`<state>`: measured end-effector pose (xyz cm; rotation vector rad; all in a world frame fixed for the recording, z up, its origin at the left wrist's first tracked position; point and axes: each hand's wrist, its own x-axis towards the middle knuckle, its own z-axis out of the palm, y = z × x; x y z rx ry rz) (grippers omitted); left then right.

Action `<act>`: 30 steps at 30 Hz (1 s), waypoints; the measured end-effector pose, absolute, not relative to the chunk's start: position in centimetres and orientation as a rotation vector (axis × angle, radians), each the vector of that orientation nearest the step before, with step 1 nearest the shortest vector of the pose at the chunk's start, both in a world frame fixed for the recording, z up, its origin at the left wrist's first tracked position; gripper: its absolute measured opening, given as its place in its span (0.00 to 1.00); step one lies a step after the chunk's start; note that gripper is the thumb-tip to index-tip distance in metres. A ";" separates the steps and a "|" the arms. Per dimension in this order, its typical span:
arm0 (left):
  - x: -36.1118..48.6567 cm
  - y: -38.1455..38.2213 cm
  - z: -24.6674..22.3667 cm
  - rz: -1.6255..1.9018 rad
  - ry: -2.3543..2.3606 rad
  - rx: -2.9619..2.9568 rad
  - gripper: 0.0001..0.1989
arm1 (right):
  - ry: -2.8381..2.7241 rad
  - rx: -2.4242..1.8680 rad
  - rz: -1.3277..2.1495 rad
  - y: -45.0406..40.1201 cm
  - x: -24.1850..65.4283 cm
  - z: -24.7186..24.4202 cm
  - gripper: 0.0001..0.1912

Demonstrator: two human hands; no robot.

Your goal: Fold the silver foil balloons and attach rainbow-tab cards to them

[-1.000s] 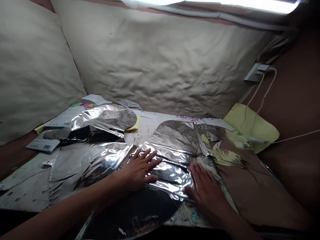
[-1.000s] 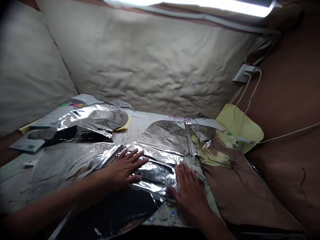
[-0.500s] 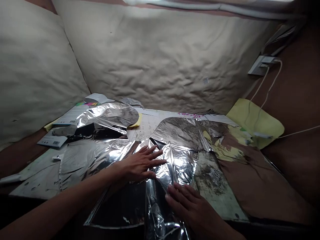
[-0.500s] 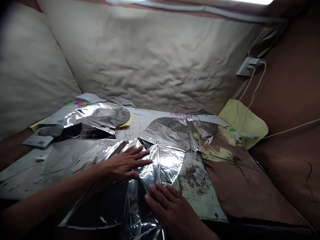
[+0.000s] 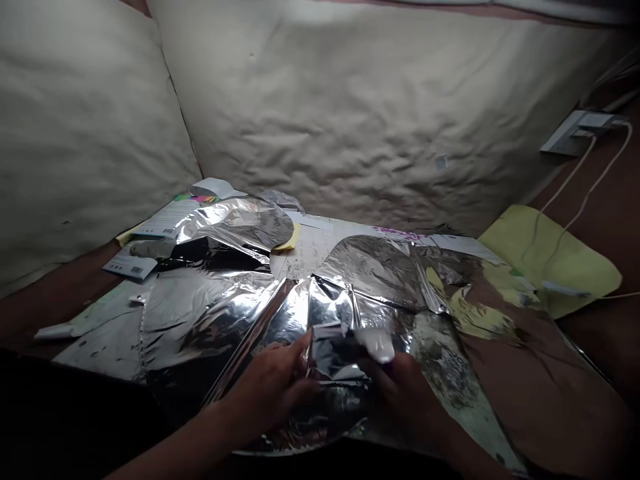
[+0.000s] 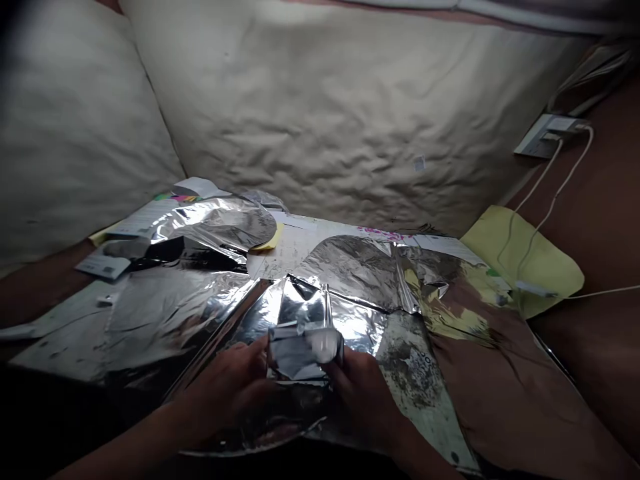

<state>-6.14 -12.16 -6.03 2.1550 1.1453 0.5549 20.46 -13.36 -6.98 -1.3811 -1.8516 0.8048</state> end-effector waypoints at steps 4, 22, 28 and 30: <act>-4.2 -11.0 -6.5 0.641 1.311 1.807 0.32 | -1.572 -1.487 1.016 -11.8 18.9 -6.7 0.25; -4.1 -12.7 -6.9 0.446 1.475 2.158 0.36 | -1.290 -1.652 0.935 -18.7 19.4 -9.2 0.47; -4.0 -13.3 -6.4 0.366 1.275 2.339 0.21 | -2.102 -1.434 0.056 -19.7 20.9 -9.2 0.30; -4.2 -13.9 -6.5 0.322 1.186 2.305 0.19 | -2.387 -1.264 -0.099 -19.3 21.6 -9.0 0.43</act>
